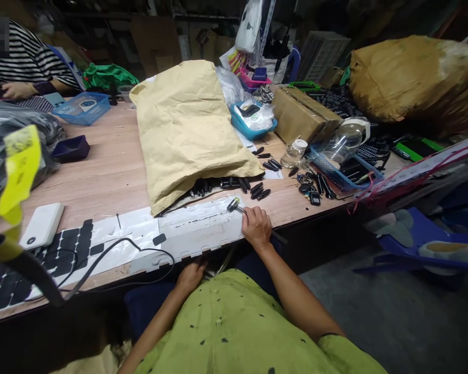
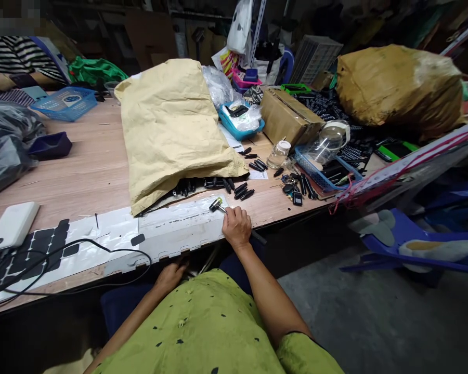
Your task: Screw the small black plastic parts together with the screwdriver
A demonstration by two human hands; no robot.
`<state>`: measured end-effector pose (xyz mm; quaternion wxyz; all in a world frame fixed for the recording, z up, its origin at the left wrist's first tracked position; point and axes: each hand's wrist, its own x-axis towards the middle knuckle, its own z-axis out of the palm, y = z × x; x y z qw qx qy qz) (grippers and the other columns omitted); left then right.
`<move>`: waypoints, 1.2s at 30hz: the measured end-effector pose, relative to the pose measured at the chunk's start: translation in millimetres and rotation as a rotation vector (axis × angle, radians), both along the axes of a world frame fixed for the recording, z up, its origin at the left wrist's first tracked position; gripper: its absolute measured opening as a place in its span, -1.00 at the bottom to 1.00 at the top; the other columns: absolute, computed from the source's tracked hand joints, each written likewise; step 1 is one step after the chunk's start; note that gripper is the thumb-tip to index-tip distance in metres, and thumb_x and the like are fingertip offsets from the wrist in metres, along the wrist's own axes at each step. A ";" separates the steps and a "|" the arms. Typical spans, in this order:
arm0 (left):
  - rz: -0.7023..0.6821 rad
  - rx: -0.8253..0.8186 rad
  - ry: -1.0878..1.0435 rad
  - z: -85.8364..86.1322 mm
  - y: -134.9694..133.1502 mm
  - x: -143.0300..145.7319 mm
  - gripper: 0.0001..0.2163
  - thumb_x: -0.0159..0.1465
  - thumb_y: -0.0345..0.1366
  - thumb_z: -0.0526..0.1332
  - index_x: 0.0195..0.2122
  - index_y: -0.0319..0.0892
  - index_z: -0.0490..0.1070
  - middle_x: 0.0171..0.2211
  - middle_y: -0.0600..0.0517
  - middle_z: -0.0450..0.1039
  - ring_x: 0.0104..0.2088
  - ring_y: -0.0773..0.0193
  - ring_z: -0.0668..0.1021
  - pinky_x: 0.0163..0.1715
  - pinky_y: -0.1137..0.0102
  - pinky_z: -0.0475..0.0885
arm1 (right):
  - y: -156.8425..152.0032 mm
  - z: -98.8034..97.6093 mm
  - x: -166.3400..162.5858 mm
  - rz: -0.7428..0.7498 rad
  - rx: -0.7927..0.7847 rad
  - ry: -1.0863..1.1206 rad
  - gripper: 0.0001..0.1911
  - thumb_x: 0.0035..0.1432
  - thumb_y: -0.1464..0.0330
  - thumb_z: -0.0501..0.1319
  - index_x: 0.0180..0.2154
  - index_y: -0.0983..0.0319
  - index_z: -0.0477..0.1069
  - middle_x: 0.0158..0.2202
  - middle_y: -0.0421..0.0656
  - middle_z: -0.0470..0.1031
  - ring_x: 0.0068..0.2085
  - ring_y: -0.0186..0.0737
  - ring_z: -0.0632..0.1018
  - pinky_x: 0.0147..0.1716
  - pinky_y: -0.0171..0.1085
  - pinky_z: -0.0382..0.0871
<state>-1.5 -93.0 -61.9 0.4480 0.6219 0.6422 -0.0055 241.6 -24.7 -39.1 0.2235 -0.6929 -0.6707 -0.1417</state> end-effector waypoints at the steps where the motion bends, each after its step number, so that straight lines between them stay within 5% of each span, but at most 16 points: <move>1: -0.028 -0.003 0.022 2.7 1.2 -0.4 -0.65 0.32 -0.22 0.10 0.09 -0.06 0.50 0.02 -0.10 0.59 0.09 -0.01 0.56 0.03 0.22 0.42 | 0.3 -0.4 -0.3 0.001 0.005 -0.003 -0.79 0.29 0.39 0.13 -0.12 0.18 0.51 -0.29 -0.09 0.39 -0.23 -0.10 0.31 -0.27 -0.20 0.11; 3: -0.139 0.000 -0.030 17.1 2.3 1.0 -0.64 0.30 -0.22 0.14 0.09 -0.10 0.50 0.03 -0.11 0.59 0.08 0.01 0.57 0.03 0.26 0.41 | 0.8 -0.9 -1.2 0.003 0.016 -0.011 -0.80 0.29 0.39 0.13 -0.12 0.18 0.51 -0.29 -0.09 0.39 -0.24 -0.10 0.31 -0.26 -0.20 0.10; 7: -0.384 0.012 -0.301 70.0 12.8 14.0 -0.70 0.31 -0.14 0.13 -0.11 -0.15 0.58 -0.27 -0.01 0.64 -0.25 0.17 0.60 -0.21 0.38 0.43 | 1.4 -0.7 -4.1 -0.009 0.013 -0.021 -0.79 0.29 0.38 0.13 -0.12 0.18 0.51 -0.29 -0.09 0.39 -0.23 -0.09 0.30 -0.27 -0.20 0.09; 12: -0.399 0.277 -0.419 115.6 68.8 51.6 -0.71 0.34 -0.14 0.11 -0.19 -0.16 0.57 -0.36 0.05 0.58 -0.36 0.26 0.52 -0.29 0.42 0.39 | 1.6 1.4 -7.3 -0.013 -0.005 -0.033 -0.79 0.28 0.37 0.13 -0.13 0.18 0.51 -0.29 -0.09 0.39 -0.23 -0.09 0.30 -0.27 -0.20 0.07; 17: -0.327 0.765 -0.142 107.5 149.5 100.8 -0.74 0.32 -0.35 0.14 -0.01 -0.09 0.52 -0.17 -0.04 0.50 -0.22 0.16 0.52 -0.25 0.34 0.38 | 0.8 4.0 -9.9 0.006 -0.036 -0.023 -0.80 0.30 0.36 0.11 -0.16 0.18 0.51 -0.30 -0.08 0.37 -0.23 -0.10 0.29 -0.28 -0.20 0.07; 22: -0.558 0.953 0.107 93.0 203.2 134.2 -0.77 0.28 -0.48 0.14 -0.19 -0.11 0.56 -0.10 -0.14 0.41 -0.10 0.03 0.47 -0.22 0.23 0.33 | -0.2 3.8 -13.4 -0.001 -0.057 -0.005 -0.78 0.29 0.36 0.11 -0.13 0.17 0.51 -0.29 -0.07 0.38 -0.22 -0.09 0.31 -0.27 -0.19 0.10; 30: -0.750 1.075 0.098 74.1 225.2 137.4 -0.80 0.34 -0.43 0.10 -0.29 -0.13 0.52 -0.11 -0.19 0.44 -0.06 -0.02 0.40 -0.07 0.12 0.24 | -2.3 4.6 -16.9 0.003 -0.060 -0.005 -0.78 0.30 0.34 0.12 -0.13 0.16 0.52 -0.29 -0.08 0.39 -0.23 -0.11 0.32 -0.27 -0.19 0.11; 36: -0.890 1.061 0.009 80.5 219.7 127.5 -0.81 0.34 -0.46 0.10 -0.30 -0.10 0.48 -0.25 -0.10 0.50 -0.02 0.02 0.42 0.05 0.12 0.20 | -1.3 4.1 -14.9 0.012 -0.026 -0.019 -0.77 0.29 0.34 0.13 -0.10 0.17 0.52 -0.30 -0.08 0.40 -0.24 -0.10 0.31 -0.27 -0.20 0.12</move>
